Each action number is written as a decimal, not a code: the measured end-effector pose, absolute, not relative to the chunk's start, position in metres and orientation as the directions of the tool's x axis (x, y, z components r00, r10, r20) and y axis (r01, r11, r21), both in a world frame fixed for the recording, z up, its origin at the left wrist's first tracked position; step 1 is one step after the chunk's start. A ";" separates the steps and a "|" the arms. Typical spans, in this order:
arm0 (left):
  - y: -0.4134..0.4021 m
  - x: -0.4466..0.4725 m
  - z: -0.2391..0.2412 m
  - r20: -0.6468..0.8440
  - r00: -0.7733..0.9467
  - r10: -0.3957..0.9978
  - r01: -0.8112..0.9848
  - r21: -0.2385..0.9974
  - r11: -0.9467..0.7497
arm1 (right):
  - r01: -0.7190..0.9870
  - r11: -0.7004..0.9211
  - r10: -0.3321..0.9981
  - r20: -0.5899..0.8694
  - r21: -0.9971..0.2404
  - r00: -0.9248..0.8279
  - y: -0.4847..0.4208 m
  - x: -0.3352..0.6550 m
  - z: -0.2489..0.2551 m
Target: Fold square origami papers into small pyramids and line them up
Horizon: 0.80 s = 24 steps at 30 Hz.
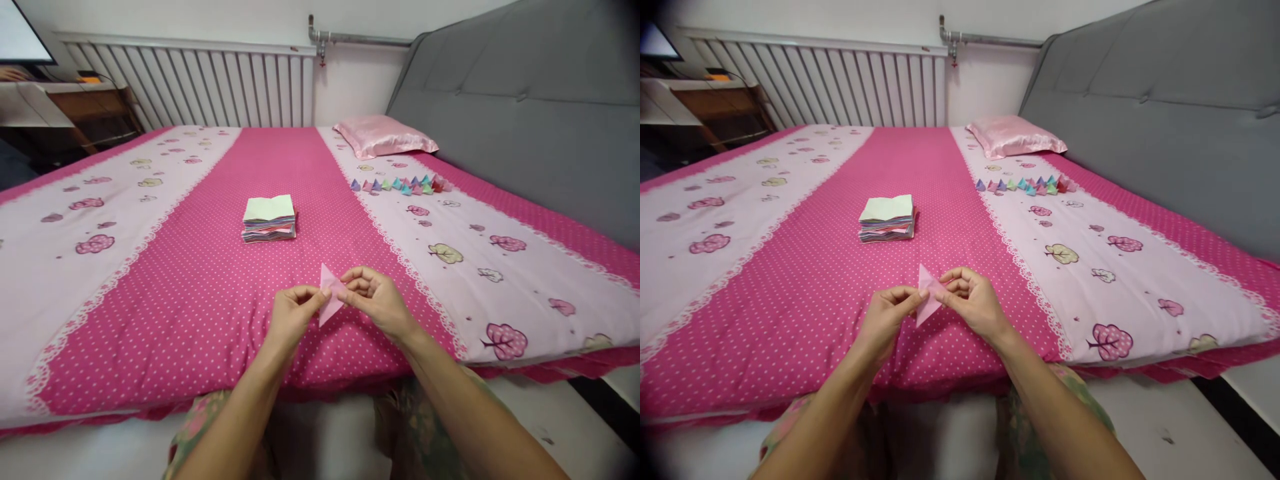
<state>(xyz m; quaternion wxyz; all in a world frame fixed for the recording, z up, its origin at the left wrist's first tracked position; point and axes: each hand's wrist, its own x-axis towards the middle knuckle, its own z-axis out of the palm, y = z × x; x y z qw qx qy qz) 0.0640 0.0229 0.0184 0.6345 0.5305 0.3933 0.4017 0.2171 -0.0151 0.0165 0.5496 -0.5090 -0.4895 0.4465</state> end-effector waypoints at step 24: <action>0.025 0.064 0.019 -0.066 0.252 0.966 -0.158 0.981 0.109 | 0.024 0.014 0.996 0.012 -1.000 -0.090 -0.018 0.215 0.015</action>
